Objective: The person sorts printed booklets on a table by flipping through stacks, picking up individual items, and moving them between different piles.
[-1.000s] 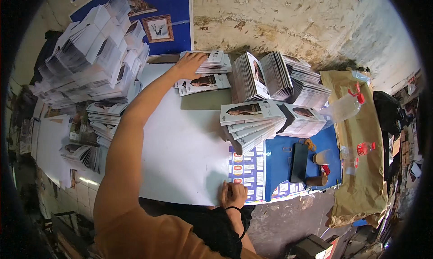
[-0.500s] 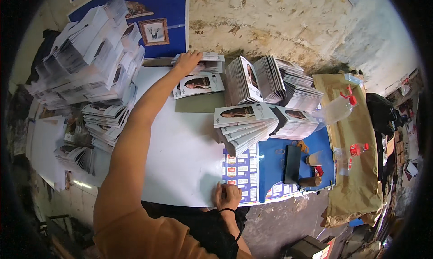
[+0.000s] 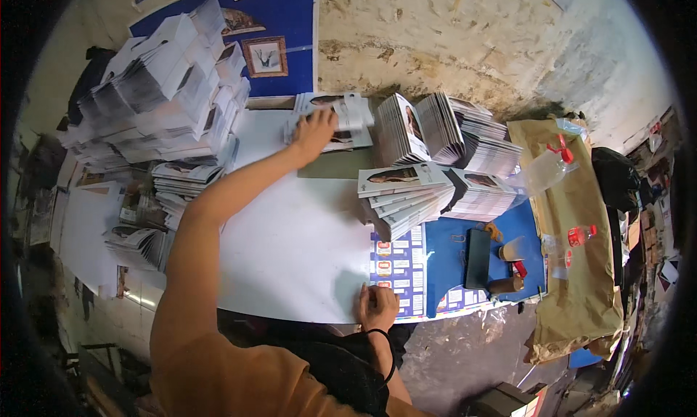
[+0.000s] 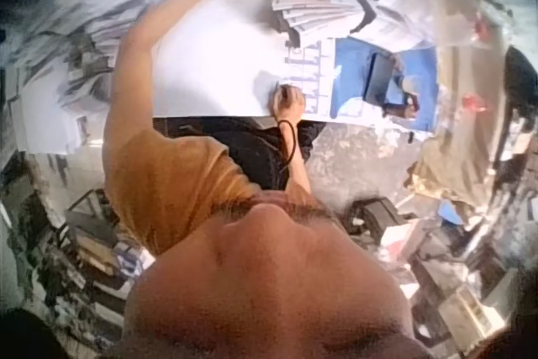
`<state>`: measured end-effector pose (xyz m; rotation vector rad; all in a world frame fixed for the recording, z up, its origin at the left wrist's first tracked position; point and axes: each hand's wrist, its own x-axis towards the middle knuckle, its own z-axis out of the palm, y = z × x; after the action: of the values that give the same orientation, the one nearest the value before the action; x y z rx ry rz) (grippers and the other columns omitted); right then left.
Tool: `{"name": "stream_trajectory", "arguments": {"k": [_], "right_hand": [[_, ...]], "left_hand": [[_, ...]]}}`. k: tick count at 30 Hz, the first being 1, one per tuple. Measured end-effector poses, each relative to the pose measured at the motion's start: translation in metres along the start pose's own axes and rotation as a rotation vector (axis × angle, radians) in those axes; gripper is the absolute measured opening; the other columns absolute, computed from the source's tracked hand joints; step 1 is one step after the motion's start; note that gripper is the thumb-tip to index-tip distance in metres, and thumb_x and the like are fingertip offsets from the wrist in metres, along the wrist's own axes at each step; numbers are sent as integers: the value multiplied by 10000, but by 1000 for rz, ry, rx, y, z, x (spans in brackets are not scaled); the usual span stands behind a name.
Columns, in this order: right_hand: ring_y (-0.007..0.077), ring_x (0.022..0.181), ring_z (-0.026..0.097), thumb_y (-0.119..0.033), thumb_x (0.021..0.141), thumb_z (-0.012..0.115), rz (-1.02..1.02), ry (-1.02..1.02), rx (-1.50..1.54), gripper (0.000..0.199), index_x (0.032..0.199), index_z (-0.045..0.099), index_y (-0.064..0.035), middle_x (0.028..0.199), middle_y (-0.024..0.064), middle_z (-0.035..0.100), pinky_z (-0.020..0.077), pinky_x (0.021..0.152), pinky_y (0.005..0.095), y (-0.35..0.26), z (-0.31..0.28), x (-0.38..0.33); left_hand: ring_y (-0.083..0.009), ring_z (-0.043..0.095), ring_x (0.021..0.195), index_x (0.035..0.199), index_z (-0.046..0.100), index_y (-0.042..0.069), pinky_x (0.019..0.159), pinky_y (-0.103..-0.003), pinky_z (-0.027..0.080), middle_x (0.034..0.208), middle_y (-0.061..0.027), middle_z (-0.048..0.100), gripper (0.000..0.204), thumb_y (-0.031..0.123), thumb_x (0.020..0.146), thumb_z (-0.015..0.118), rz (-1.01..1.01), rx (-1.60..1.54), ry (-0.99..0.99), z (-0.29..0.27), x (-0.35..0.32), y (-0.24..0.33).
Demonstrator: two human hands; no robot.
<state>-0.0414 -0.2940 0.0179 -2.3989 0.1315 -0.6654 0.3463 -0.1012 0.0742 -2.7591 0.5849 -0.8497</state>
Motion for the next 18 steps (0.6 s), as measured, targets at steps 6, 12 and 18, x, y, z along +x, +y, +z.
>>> {"name": "stream_trajectory", "arguments": {"k": [6,12,18], "right_hand": [[272,608,548,-136,830,731,-32,-5,67,200,715,584,-64,656,71,569,387,635,391,-5,2,1],[266,589,553,-137,827,734,9,21,49,181,726,611,-50,644,75,571,404,644,378,-1,0,1],[248,641,558,-103,841,706,-37,-35,50,135,748,617,-63,681,66,591,387,643,377,-6,-8,3]], "left_hand": [[-314,460,1210,1329,463,33,1015,-567,358,1303,-154,473,584,213,807,654,142,-55,-254,13,-44,-16],[-288,453,1222,1347,479,141,1009,-488,381,1355,-129,461,632,312,785,711,-749,-1794,-143,-67,-77,44],[-226,463,1084,1283,518,205,919,-422,405,1330,-29,450,674,548,745,733,-1686,-2386,303,-22,-34,58]]}}
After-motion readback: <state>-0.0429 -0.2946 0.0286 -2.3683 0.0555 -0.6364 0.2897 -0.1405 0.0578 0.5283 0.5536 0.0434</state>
